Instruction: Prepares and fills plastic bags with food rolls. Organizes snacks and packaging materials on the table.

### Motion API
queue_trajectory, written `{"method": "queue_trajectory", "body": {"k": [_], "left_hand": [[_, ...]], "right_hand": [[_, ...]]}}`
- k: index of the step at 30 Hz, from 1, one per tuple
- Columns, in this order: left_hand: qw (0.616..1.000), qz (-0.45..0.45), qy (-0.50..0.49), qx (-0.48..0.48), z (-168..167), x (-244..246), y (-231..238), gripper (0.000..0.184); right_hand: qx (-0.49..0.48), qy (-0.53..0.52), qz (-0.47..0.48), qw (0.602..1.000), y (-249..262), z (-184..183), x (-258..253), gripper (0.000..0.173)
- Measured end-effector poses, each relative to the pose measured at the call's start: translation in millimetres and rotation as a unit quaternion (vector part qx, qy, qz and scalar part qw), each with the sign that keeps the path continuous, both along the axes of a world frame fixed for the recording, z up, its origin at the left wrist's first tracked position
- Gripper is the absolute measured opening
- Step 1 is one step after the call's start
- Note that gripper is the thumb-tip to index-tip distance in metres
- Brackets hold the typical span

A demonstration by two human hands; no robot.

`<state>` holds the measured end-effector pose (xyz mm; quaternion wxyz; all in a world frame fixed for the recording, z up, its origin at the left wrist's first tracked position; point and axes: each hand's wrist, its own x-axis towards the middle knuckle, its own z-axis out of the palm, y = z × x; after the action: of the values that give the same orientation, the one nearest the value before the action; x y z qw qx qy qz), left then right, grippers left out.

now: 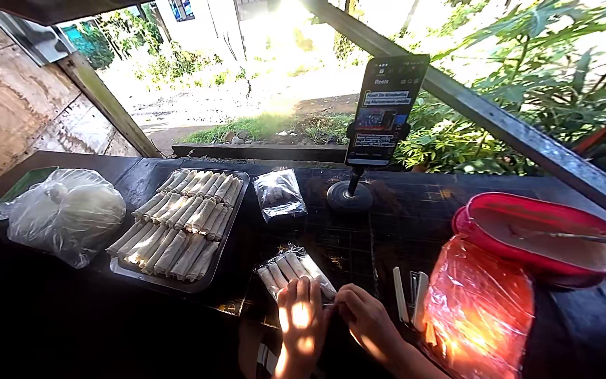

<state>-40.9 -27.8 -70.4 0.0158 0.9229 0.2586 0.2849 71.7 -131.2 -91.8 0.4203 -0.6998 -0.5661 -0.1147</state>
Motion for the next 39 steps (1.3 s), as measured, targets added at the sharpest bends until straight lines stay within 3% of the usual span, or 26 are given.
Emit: {"method": "queue_trajectory", "body": {"k": [5, 9, 16, 20, 23, 26, 30, 35, 39], "left_hand": [[0.999, 0.018, -0.012, -0.025, -2, 14, 7, 0.022], [0.999, 0.036, -0.027, -0.019, -5, 24, 11, 0.013], [0.999, 0.019, -0.017, -0.020, -4, 20, 12, 0.014], [0.997, 0.015, 0.021, -0.067, 12, 0, -3, 0.022], [0.999, 0.032, -0.010, -0.022, 6, -12, -13, 0.031], [0.998, -0.003, -0.016, -0.067, 6, -25, -22, 0.030], [0.996, -0.039, -0.055, -0.051, -5, -37, -29, 0.030], [0.999, -0.034, -0.032, -0.023, -16, -46, -35, 0.031], [0.994, -0.084, -0.064, -0.016, -35, -57, -28, 0.025]], "right_hand": [[0.013, 0.012, 0.021, 1.000, -1, 0, 3, 0.008], [0.017, 0.006, 0.030, 0.999, 0, -1, 4, 0.008], [0.015, 0.011, 0.016, 1.000, 0, -1, 5, 0.005], [-0.019, 0.006, -0.030, 0.999, 1, 5, 1, 0.019], [-0.043, -0.017, -0.023, 0.999, 1, 4, 1, 0.024], [-0.043, -0.047, -0.028, 0.998, 3, 1, 0, 0.023], [-0.038, -0.052, -0.036, 0.997, 3, 1, 0, 0.027], [-0.056, -0.055, -0.034, 0.996, 2, 2, -1, 0.030], [-0.057, -0.070, -0.039, 0.995, 2, -2, 1, 0.018]]}}
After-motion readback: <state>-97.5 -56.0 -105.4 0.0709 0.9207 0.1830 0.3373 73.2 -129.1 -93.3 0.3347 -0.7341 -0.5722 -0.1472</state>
